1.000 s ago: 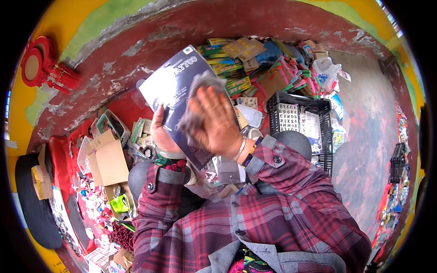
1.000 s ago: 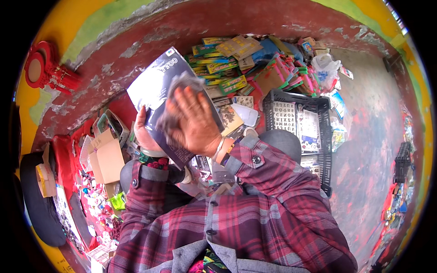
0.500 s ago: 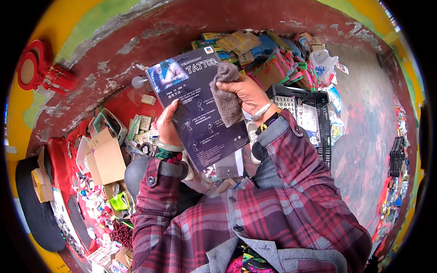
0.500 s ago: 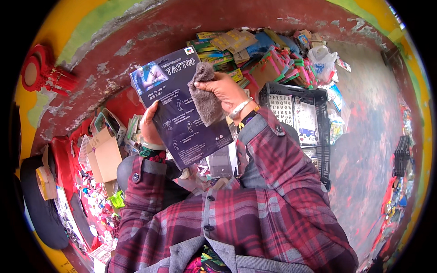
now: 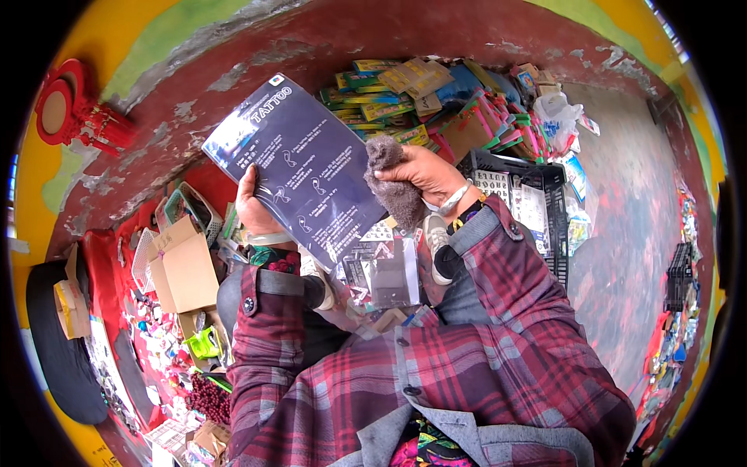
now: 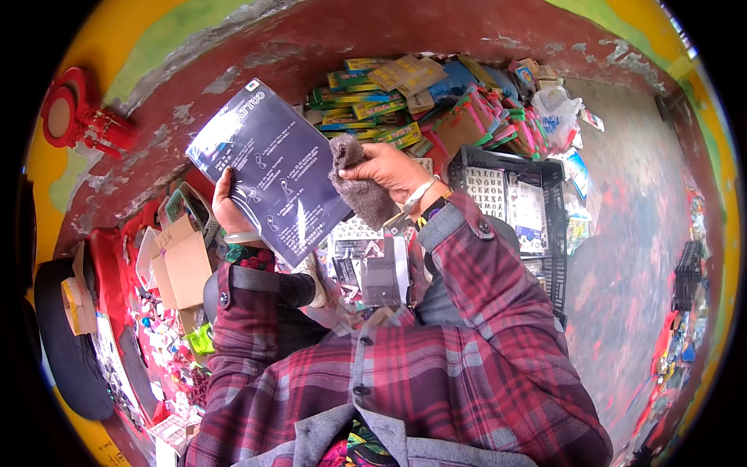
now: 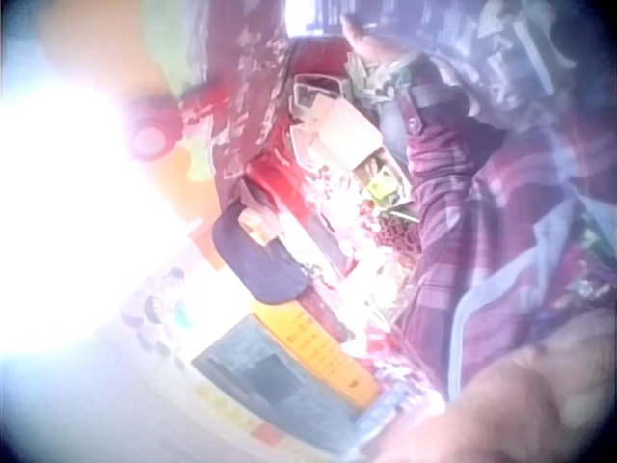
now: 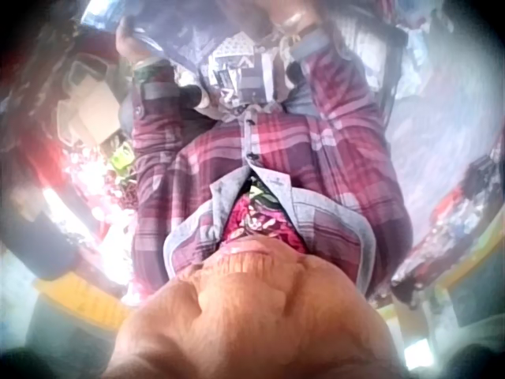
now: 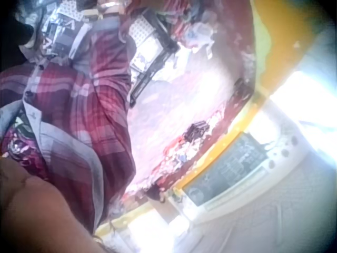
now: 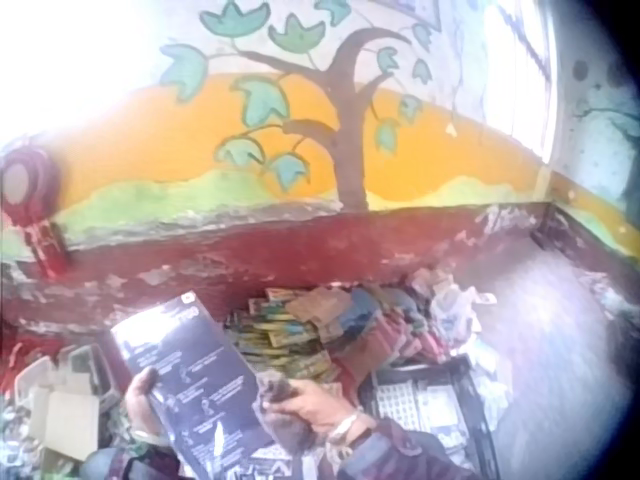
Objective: The person sits on the floor and wipes various sticker sheets and packages with a cloth. They handle items one by one, turning them over to clean both sides, and place them into a black plastic crate.
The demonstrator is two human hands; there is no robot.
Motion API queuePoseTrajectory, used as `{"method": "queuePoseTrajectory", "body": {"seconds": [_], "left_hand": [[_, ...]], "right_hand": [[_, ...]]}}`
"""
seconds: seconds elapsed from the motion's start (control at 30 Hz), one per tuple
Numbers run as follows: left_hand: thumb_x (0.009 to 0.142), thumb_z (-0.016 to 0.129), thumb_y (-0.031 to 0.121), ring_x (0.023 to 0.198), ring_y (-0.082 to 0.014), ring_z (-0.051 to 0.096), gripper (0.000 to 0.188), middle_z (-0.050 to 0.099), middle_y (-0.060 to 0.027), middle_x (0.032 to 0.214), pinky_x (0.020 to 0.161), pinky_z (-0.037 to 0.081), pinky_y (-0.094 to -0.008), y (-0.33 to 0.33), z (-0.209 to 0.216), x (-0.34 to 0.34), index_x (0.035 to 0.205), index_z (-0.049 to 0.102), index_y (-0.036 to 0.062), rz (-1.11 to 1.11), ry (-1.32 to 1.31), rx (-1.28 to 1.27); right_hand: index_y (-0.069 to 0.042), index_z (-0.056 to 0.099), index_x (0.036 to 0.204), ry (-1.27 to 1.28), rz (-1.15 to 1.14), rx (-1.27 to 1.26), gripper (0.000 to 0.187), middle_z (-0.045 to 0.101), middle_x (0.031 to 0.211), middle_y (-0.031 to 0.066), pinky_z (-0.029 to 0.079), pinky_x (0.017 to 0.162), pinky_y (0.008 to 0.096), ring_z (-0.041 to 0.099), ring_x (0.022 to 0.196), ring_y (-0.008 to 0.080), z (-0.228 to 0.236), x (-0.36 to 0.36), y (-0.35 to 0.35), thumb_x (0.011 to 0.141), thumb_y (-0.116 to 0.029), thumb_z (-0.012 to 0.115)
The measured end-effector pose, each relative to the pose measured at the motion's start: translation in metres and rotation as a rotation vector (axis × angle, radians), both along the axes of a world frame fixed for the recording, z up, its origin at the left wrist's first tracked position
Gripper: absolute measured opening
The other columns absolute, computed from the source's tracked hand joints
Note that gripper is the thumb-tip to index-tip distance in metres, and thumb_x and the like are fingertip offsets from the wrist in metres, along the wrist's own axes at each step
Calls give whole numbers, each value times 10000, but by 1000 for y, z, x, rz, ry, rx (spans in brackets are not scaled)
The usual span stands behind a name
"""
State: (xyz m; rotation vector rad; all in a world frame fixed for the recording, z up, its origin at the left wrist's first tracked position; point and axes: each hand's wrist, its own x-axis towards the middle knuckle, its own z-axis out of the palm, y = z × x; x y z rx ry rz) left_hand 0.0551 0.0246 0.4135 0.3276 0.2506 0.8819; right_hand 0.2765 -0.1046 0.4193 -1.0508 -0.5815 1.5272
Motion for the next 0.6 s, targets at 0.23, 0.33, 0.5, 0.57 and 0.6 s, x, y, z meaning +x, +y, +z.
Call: {"method": "queuePoseTrajectory", "body": {"seconds": [0.23,0.33,0.5,0.57,0.6], "left_hand": [[839,509,190,954,-292,592,300,605,-165,1053,849,466,-447,-4,10,3,1061,562,-4,-6,-117,24],[788,579,195,988,-255,568,287,600,-140,1057,902,429,-399,-25,15,16,1007,590,10,180,101,109],[780,540,67,839,-288,628,201,639,-176,912,787,516,-411,-32,-13,19,921,603,-63,-75,251,-48],[778,523,32,819,-297,631,196,634,-192,896,771,524,-421,-29,-16,18,919,595,-83,-105,239,-58],[771,518,16,818,-296,628,192,629,-194,894,766,524,-424,-29,-13,19,913,593,-90,-87,255,-38]], "right_hand": [[-2,587,1029,-7,-55,64,245,621,911,34,469,761,255,588,834,120,-9,2,0,785,23,600],[-8,584,1039,5,-160,86,251,618,908,28,469,756,254,587,820,118,-15,7,3,792,32,587],[-9,556,1062,-90,-201,154,260,604,905,43,479,737,268,584,817,130,-21,11,7,805,12,589],[1,565,1055,-99,-288,173,262,612,917,36,474,725,252,580,814,118,-20,14,5,795,19,589],[6,569,1051,-105,-331,184,263,616,923,33,472,719,245,579,812,111,-19,17,4,789,22,589]]}}
